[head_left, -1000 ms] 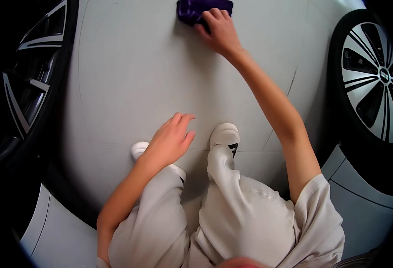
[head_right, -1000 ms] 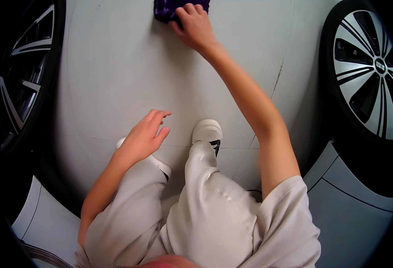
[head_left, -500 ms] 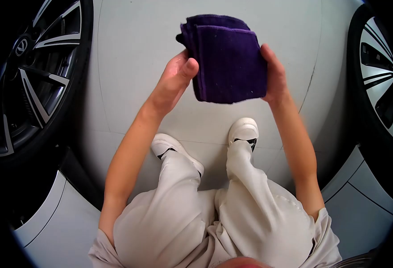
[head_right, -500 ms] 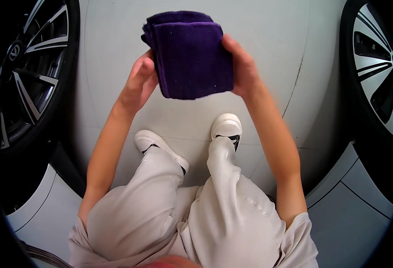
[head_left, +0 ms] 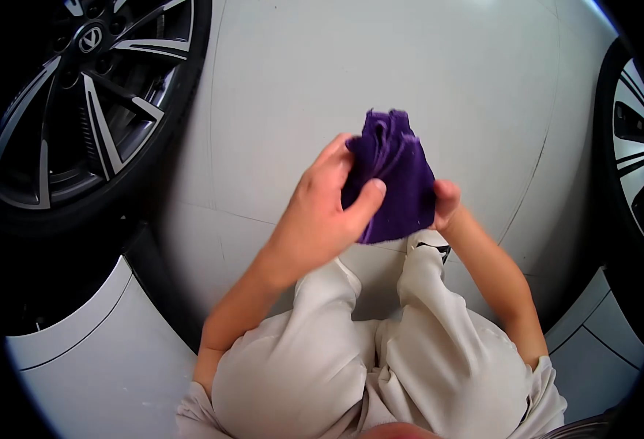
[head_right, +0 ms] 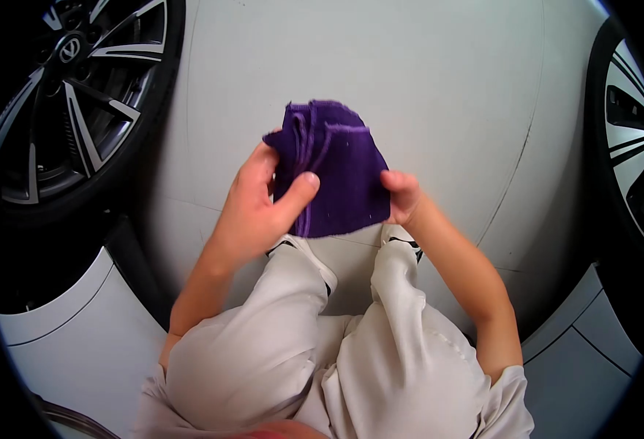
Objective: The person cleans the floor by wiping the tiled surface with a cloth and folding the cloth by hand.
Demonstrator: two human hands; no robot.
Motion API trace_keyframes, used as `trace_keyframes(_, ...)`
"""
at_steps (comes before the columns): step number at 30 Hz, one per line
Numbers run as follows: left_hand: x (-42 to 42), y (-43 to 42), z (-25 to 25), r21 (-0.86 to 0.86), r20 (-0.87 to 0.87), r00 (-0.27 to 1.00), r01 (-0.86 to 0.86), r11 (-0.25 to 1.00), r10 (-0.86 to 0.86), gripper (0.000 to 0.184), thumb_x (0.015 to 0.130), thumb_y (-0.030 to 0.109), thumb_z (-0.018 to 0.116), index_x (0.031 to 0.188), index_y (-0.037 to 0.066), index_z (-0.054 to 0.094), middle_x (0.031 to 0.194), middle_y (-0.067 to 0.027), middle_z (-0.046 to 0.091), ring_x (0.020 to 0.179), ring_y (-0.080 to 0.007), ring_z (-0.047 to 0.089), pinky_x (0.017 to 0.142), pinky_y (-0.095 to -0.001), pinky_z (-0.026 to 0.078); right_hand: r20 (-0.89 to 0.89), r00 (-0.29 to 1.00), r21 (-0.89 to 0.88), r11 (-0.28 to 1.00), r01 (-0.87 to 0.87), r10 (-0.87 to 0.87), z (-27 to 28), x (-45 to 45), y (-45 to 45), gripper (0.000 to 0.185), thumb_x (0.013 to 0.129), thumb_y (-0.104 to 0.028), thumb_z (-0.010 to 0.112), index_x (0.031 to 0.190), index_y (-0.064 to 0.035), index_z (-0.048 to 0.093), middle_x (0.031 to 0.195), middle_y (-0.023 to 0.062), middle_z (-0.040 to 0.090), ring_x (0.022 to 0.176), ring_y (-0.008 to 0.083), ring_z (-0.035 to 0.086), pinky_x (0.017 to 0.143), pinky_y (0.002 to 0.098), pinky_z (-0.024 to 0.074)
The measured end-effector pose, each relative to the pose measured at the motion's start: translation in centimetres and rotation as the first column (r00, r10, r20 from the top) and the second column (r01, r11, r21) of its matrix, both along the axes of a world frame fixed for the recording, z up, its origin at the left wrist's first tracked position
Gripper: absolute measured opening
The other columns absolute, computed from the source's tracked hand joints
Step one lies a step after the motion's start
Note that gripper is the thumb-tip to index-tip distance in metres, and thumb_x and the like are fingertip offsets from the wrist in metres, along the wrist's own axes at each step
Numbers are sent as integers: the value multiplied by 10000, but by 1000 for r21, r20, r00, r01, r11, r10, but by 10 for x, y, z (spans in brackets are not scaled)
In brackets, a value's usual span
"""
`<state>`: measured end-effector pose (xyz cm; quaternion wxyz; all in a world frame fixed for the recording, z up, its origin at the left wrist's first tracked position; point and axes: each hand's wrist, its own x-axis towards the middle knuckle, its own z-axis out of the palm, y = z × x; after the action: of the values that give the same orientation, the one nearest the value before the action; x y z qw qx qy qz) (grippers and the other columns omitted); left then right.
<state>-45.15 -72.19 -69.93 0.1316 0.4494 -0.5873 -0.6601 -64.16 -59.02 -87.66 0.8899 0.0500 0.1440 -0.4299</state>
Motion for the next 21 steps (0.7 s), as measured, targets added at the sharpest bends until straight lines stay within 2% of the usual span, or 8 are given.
trace_keyframes(4, 10, 6, -11, 272, -193, 972, -80, 959, 135, 264, 966, 79, 620, 1211, -20, 615, 1225, -80, 541, 1171, -218, 570, 1055, -365, 438, -6, 1000, -82, 996, -27, 27, 10, -12, 1, 1234, 680, -735, 806, 1585, -45, 328, 1585, 171, 422, 1428, 297, 478, 1200, 472, 400)
trace_keyframes(7, 0, 14, -16, 226, -268, 958, -39, 973, 100, 267, 972, 84, 630, 1221, -12, 613, 1280, -73, 489, 1205, -200, 544, 1059, -364, 437, -40, 999, -146, 988, -42, 37, 19, -23, -11, 1219, 690, -788, 760, 1566, -37, 368, 1557, 175, 461, 1409, 294, 496, 1192, 464, 407)
trace_keyframes(10, -8, 16, -18, 387, -300, 941, -29, 922, 156, 262, 971, 85, 641, 1212, -13, 608, 1272, -70, 456, 1190, -181, 539, 1052, -357, 435, -88, 996, -225, 974, -29, 9, 9, -34, -9, 1159, 729, -804, 715, 1531, -18, 426, 1492, 188, 534, 1355, 302, 545, 1160, 462, 434)
trace_keyframes(14, -11, 9, -39, 387, -317, 942, 18, 922, 115, 292, 981, 100, 641, 1244, -14, 587, 1267, -68, 458, 1179, -178, 546, 1057, -357, 428, 38, 999, -50, 998, 30, -28, 9, -50, -10, 889, 884, -538, 720, 1515, 22, 440, 1482, 253, 534, 1359, 364, 550, 1168, 506, 432)
trace_keyframes(17, -15, 4, -56, 466, -302, 931, -44, 884, 206, 328, 996, 122, 630, 1286, -13, 559, 1266, -76, 465, 1186, -181, 548, 1087, -362, 412, 21, 999, -62, 997, 42, -41, 16, -54, -26, 961, 867, -666, 658, 1507, 18, 442, 1505, 214, 519, 1361, 331, 542, 1162, 474, 427)
trace_keyframes(18, -14, 2, -63, 478, -295, 929, -58, 876, 223, 328, 996, 122, 630, 1286, -13, 559, 1266, -76, 465, 1186, -181, 548, 1087, -362, 412, 31, 996, 41, 996, 77, -78, 17, -55, -34, 848, 930, -587, 604, 1499, 24, 454, 1492, 220, 532, 1352, 338, 552, 1165, 480, 428)
trace_keyframes(20, -12, -3, -85, 365, -211, 923, -232, 901, 323, 399, 998, 129, 626, 1354, -16, 519, 1314, -101, 466, 1178, -183, 550, 1087, -365, 415, 36, 987, 235, 961, 145, -158, 22, -58, -59, 631, 1057, -429, 498, 1483, 36, 478, 1465, 234, 559, 1333, 353, 573, 1170, 492, 430)
trace_keyframes(21, -12, -13, -93, 204, -167, 923, -312, 928, 347, 511, 1004, 145, 617, 1457, -2, 431, 1366, -130, 462, 1156, -178, 557, 1042, -358, 451, -109, 982, 288, 940, 181, -155, 36, -59, -79, 546, 1096, -347, 444, 1469, 49, 492, 1445, 236, 577, 1318, 355, 588, 1163, 498, 440)
